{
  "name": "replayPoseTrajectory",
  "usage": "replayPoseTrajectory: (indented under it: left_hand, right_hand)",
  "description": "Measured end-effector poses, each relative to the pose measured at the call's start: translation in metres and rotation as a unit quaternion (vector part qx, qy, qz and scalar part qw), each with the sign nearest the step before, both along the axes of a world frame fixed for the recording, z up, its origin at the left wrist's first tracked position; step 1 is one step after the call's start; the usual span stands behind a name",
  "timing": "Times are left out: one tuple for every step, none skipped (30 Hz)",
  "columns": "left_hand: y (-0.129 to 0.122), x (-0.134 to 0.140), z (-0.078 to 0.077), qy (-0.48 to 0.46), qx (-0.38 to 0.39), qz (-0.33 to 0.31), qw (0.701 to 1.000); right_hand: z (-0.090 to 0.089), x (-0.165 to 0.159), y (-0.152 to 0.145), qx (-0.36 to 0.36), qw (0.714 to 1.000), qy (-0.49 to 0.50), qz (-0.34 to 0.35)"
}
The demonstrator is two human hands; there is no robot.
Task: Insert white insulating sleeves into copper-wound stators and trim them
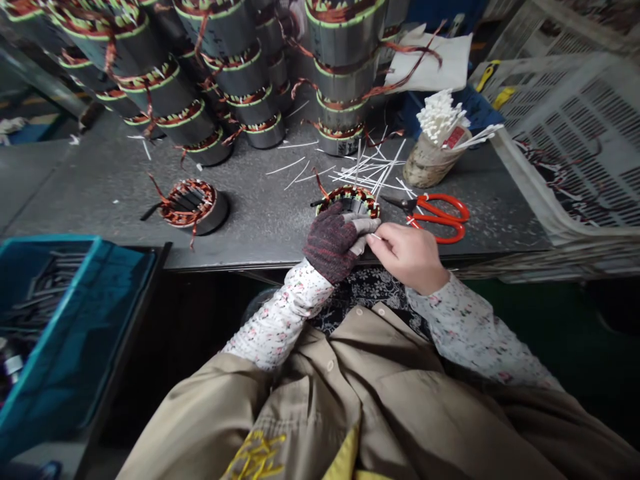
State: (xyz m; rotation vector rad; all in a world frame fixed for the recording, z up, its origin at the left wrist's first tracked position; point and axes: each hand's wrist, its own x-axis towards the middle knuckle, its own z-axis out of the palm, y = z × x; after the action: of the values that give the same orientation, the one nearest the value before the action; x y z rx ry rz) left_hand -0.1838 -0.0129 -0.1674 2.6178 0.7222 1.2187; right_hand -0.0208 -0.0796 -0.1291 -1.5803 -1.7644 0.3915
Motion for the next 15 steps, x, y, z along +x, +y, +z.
replayPoseTrajectory:
  left_hand:
    - [-0.001, 0.001, 0.001, 0.002, 0.0, 0.009, 1.0]
    - [-0.002, 0.002, 0.003, 0.003, -0.001, 0.018, 1.0]
    - [-0.003, 0.003, 0.004, 0.003, -0.004, 0.025, 1.0]
    - [-0.004, 0.004, 0.006, -0.001, -0.006, 0.029, 1.0]
    - [-0.005, 0.004, 0.007, -0.009, -0.008, 0.029, 1.0]
    - [-0.005, 0.005, 0.007, -0.021, -0.011, 0.026, 0.999]
    - [-0.005, 0.005, 0.008, -0.033, -0.014, 0.022, 0.999]
    - [-0.005, 0.005, 0.007, -0.045, -0.015, 0.018, 0.999]
    - [-0.004, 0.005, 0.007, -0.053, -0.016, 0.015, 0.998]
    - [-0.003, 0.004, 0.006, -0.056, -0.014, 0.015, 0.998]
    - [-0.002, 0.004, 0.004, -0.054, -0.01, 0.015, 0.998]
    - [-0.001, 0.003, 0.003, -0.05, -0.001, 0.014, 0.999]
    - [-0.001, 0.002, 0.002, -0.046, 0.008, 0.012, 0.999]
    - [0.0, 0.002, 0.001, -0.04, 0.015, 0.012, 0.999]
    - [0.001, 0.002, 0.001, -0.034, 0.024, 0.013, 0.999]
  right_hand:
    - [0.003, 0.001, -0.002, -0.022, 0.999, 0.038, 0.023]
    - [0.007, 0.003, -0.005, -0.032, 0.995, 0.089, 0.037]
    - [0.012, 0.006, -0.008, -0.021, 0.988, 0.148, 0.036]
    - [0.017, 0.01, -0.011, 0.014, 0.978, 0.208, 0.024]
    - [0.023, 0.015, -0.014, 0.062, 0.964, 0.258, 0.006]
    - [0.027, 0.02, -0.016, 0.113, 0.949, 0.295, -0.013]
    - [0.03, 0.024, -0.017, 0.147, 0.937, 0.317, -0.025]
    - [0.031, 0.027, -0.016, 0.151, 0.934, 0.321, -0.026]
    - [0.03, 0.028, -0.015, 0.125, 0.943, 0.308, -0.018]
    - [0.028, 0.027, -0.013, 0.077, 0.958, 0.278, -0.005]
    - [0.024, 0.025, -0.011, 0.028, 0.972, 0.233, 0.0]
    - [0.019, 0.02, -0.009, -0.009, 0.984, 0.178, -0.003]
    - [0.014, 0.014, -0.007, -0.028, 0.993, 0.118, -0.011]
    - [0.01, 0.007, -0.006, -0.027, 0.998, 0.06, -0.022]
    - [0.007, 0.001, -0.004, -0.014, 0.999, 0.012, -0.029]
